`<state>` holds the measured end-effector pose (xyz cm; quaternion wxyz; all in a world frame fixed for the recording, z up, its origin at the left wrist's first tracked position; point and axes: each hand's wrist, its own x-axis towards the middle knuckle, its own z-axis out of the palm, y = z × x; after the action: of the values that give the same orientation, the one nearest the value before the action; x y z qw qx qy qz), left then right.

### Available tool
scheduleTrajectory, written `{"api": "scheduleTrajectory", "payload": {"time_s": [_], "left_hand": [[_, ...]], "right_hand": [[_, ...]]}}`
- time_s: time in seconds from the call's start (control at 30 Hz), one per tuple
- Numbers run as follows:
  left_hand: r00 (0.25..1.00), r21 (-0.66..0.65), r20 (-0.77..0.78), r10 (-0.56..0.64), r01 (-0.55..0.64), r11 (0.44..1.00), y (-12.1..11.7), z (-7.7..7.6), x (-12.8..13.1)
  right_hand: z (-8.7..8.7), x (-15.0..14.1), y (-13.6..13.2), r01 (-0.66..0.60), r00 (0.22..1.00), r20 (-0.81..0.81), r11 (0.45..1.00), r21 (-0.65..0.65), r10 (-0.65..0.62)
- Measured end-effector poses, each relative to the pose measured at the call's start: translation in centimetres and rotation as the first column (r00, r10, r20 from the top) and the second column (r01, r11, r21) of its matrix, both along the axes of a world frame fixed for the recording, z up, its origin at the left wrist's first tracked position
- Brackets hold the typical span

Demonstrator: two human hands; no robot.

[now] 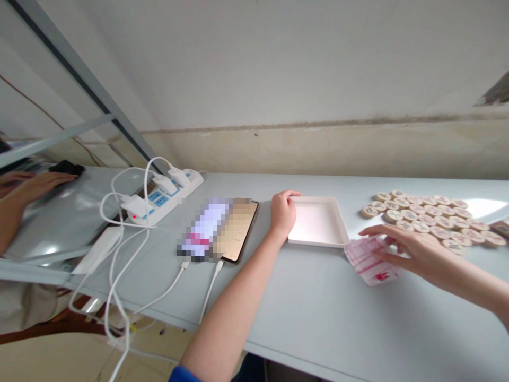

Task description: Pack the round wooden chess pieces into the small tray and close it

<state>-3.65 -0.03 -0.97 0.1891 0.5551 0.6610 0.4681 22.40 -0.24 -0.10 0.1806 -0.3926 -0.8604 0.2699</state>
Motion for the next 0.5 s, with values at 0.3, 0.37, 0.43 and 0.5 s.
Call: {"api": "scheduleTrajectory", "payload": {"time_s": [0.3,0.37,0.43,0.5], "left_hand": [[0.995,0.072,-0.101,-0.006,0.014,0.997,-0.4,0.5,0.0],[0.993,0.121,-0.119,0.01,0.005,0.993,-0.4,0.7,-0.1],[0.992,0.161,-0.127,0.023,-0.002,0.987,-0.6,1.0,-0.1],[0.991,0.196,-0.129,0.037,-0.011,0.981,-0.8,1.3,-0.1]], "right_hand": [[1.1,0.1,-1.7,-0.031,0.946,0.312,0.934,0.357,-0.088],[1.2,0.1,-1.8,-0.068,0.926,0.373,0.947,0.313,-0.057],[1.1,0.0,-1.8,-0.109,0.91,0.415,0.952,0.287,-0.021],[1.1,-0.4,-1.7,-0.149,0.894,0.449,0.944,0.294,0.002]]}}
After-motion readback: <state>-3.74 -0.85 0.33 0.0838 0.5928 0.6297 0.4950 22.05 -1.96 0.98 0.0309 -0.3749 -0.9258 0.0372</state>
